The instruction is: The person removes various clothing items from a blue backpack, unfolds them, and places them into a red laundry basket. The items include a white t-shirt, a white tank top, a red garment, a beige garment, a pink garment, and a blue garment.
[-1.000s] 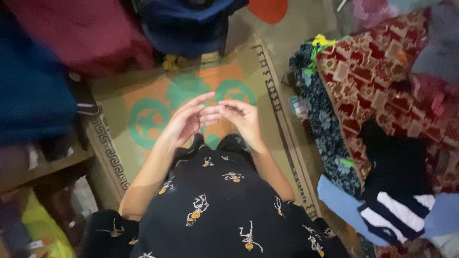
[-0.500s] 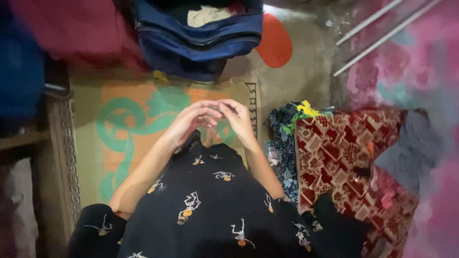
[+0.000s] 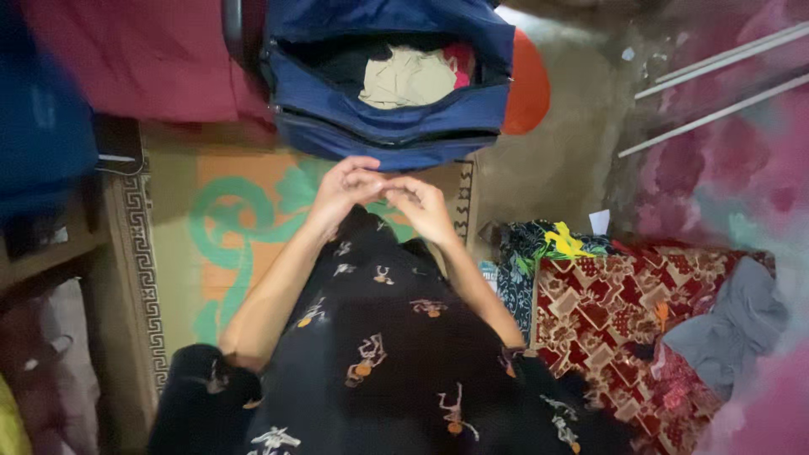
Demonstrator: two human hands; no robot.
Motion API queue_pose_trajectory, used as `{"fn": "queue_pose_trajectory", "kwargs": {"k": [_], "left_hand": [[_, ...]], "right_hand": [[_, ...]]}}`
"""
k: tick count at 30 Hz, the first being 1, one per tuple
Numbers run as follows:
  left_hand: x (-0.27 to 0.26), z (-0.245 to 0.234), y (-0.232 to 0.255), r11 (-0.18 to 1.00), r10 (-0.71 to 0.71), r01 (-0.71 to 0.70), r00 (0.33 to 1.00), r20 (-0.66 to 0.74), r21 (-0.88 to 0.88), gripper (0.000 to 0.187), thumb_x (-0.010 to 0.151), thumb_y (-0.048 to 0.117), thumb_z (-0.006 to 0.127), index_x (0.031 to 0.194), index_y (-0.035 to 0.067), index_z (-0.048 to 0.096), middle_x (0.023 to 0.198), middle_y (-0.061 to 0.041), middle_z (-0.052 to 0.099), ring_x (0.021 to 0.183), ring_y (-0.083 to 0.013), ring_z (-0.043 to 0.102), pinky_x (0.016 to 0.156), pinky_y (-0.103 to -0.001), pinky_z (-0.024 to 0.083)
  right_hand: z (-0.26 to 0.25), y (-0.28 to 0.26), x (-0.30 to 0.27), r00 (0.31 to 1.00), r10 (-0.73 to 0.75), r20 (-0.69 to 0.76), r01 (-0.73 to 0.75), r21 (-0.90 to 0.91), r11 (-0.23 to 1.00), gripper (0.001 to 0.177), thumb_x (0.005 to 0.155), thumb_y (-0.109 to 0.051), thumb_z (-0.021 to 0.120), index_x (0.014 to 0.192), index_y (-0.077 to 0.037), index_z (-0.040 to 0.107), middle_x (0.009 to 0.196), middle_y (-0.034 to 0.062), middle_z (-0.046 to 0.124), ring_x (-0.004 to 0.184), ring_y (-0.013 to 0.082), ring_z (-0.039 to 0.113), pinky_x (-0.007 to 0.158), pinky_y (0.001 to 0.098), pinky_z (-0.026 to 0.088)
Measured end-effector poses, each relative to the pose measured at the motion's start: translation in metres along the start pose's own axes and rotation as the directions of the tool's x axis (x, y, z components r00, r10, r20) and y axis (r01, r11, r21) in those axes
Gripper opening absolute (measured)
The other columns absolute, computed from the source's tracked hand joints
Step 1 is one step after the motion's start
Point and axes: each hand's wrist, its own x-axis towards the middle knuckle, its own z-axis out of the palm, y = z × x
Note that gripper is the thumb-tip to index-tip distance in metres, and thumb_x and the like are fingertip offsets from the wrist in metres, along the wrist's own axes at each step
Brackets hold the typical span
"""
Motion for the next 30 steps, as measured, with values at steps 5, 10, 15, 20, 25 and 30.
{"fn": "queue_pose_trajectory", "kwargs": {"k": [5, 10, 15, 20, 25, 30], "left_hand": [[0.093, -0.028, 0.021, 0.993, 0.083, -0.085, 0.996, 0.025, 0.079, 0.048, 0.086, 0.000, 0.069, 0.131, 0.004, 0.055, 0.103, -0.006, 0.075, 0.098, -0.0126, 0.072, 0.088, -0.027, 0.060], [0.175, -0.050, -0.003, 0.984, 0.066, -0.074, 0.996, 0.056, 0.162, 0.034, 0.096, -0.003, 0.060, 0.131, 0.000, 0.059, 0.106, -0.012, 0.074, 0.093, -0.0157, 0.070, 0.078, -0.028, 0.056], [0.228, -0.058, -0.042, 0.777, 0.205, -0.166, 0.979, 0.005, 0.607, 0.028, 0.092, 0.006, 0.064, 0.120, 0.003, 0.067, 0.094, -0.011, 0.078, 0.085, -0.0189, 0.077, 0.076, -0.032, 0.059], [0.250, -0.078, -0.077, 0.614, 0.221, -0.193, 0.973, 0.068, 0.765, 0.020, 0.089, 0.011, 0.066, 0.108, 0.005, 0.069, 0.091, -0.016, 0.076, 0.083, -0.0298, 0.075, 0.077, -0.040, 0.058], [0.291, -0.105, -0.095, 0.270, 0.181, -0.038, 0.983, -0.012, 0.962, 0.016, 0.085, 0.014, 0.068, 0.098, 0.004, 0.072, 0.094, -0.023, 0.073, 0.088, -0.0418, 0.072, 0.079, -0.050, 0.057], [0.332, -0.115, -0.098, 0.170, 0.020, 0.350, 0.933, -0.358, 0.921, 0.026, 0.082, 0.023, 0.073, 0.097, 0.002, 0.072, 0.101, -0.026, 0.070, 0.098, -0.0433, 0.071, 0.084, -0.051, 0.057]], "right_hand": [[-0.019, 0.027, 0.096, 0.984, -0.025, -0.178, -0.059, -0.446, 0.893, 0.048, 0.089, -0.013, 0.074, 0.133, 0.000, 0.062, 0.141, 0.0148, 0.065, 0.077, 0.0236, 0.067, 0.073, 0.0317, 0.056], [-0.038, 0.072, 0.152, 0.946, -0.320, -0.046, 0.183, -0.739, 0.648, 0.088, 0.082, -0.011, 0.080, 0.156, -0.001, 0.033, 0.158, 0.0283, 0.033, 0.134, 0.0516, 0.051, 0.103, 0.0478, 0.052], [-0.025, 0.091, 0.141, 0.975, 0.119, -0.190, -0.222, -0.759, 0.612, 0.083, 0.079, -0.013, 0.077, 0.151, -0.009, 0.037, 0.159, 0.0162, 0.038, 0.113, 0.0439, 0.063, 0.089, 0.0500, 0.054], [-0.016, 0.093, 0.124, 0.978, 0.124, -0.168, -0.209, -0.803, 0.558, 0.073, 0.084, -0.018, 0.074, 0.149, -0.013, 0.043, 0.153, 0.0105, 0.048, 0.109, 0.0400, 0.068, 0.088, 0.0491, 0.056], [-0.017, 0.093, 0.117, 0.974, 0.184, -0.133, -0.216, -0.795, 0.567, 0.078, 0.079, -0.013, 0.069, 0.152, -0.012, 0.040, 0.155, 0.0099, 0.047, 0.107, 0.0389, 0.068, 0.088, 0.0485, 0.056], [-0.016, 0.086, 0.120, 0.964, 0.218, -0.152, -0.254, -0.765, 0.591, 0.078, 0.081, -0.016, 0.071, 0.152, -0.013, 0.039, 0.155, 0.0104, 0.044, 0.107, 0.0391, 0.067, 0.087, 0.0486, 0.055]]}}
